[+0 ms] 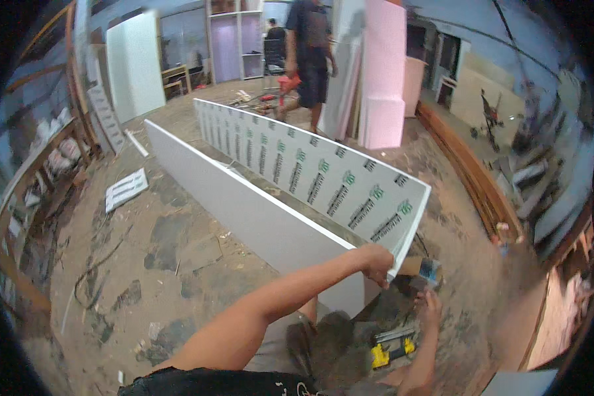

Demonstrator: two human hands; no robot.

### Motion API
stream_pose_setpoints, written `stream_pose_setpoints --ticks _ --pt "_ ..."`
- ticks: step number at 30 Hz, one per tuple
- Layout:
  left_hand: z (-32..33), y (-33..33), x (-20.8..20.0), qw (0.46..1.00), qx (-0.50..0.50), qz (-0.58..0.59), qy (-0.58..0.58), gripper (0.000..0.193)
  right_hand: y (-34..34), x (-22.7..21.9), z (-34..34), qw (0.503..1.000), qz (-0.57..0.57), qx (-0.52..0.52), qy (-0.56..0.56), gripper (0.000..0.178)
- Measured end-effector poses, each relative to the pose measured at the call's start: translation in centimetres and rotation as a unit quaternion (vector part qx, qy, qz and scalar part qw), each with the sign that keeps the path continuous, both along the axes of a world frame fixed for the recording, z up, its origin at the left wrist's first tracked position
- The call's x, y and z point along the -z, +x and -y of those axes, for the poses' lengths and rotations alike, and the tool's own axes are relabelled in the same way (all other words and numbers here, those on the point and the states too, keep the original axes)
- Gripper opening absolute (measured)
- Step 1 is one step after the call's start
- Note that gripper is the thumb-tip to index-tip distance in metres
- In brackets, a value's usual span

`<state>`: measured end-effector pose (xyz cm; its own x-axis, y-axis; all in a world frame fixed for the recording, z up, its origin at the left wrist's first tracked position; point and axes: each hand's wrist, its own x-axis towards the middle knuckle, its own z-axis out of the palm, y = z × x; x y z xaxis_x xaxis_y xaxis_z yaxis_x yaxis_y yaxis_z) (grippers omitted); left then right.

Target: The person assembles a white cabinet by aligning panels and using a drill to drive screws into the wood. The person uses pliers to adjust a fastener and continues drilling while an assistant holds the panels in place.

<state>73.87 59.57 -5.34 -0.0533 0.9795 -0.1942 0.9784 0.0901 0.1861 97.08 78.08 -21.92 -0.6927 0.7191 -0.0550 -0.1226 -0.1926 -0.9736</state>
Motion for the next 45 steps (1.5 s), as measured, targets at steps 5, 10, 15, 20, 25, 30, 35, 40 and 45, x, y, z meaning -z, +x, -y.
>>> stream_pose_setpoints --ticks 5,10,15,20,25,30,35,40,45 --pt "0.5 0.2 0.2 0.998 -0.003 0.050 0.033 0.052 0.0 1.1 0.2 0.987 -0.032 0.084 -0.131 0.036" --pt "0.0 -1.4 0.9 0.997 0.044 0.051 0.036 0.051 -0.2 0.1 0.6 0.984 -0.021 0.097 -0.150 0.033" --pt "-0.2 -0.2 -1.1 0.997 0.002 0.068 -0.041 0.051 -0.8 -3.1 -3.1 0.990 -0.059 0.041 -0.119 0.027" --pt "0.2 -0.7 0.3 0.999 0.000 0.044 0.019 0.052 -4.7 -9.5 -3.1 0.991 -0.088 0.015 -0.096 0.027" --pt "-0.1 -0.5 0.1 0.999 0.009 0.030 0.018 0.053 -6.3 -11.6 -5.0 0.994 -0.090 0.023 -0.066 0.032" --pt "0.4 -0.5 -0.2 0.999 0.000 0.036 0.024 0.054 -6.2 -12.8 -6.4 0.995 -0.085 0.042 -0.034 0.026" --pt "0.4 -0.5 -0.2 0.999 0.001 0.032 0.018 0.056 -5.2 -11.5 -10.1 0.994 -0.077 0.071 -0.008 0.030" --pt "0.1 -0.5 -0.1 0.999 0.004 0.041 0.020 0.063 -1.9 -9.5 -15.4 0.991 -0.061 0.098 -0.062 0.041" --pt "0.5 -0.3 -0.5 0.999 -0.029 0.040 0.007 0.056 2.2 -9.8 -18.0 0.982 -0.094 0.156 0.048 0.047"
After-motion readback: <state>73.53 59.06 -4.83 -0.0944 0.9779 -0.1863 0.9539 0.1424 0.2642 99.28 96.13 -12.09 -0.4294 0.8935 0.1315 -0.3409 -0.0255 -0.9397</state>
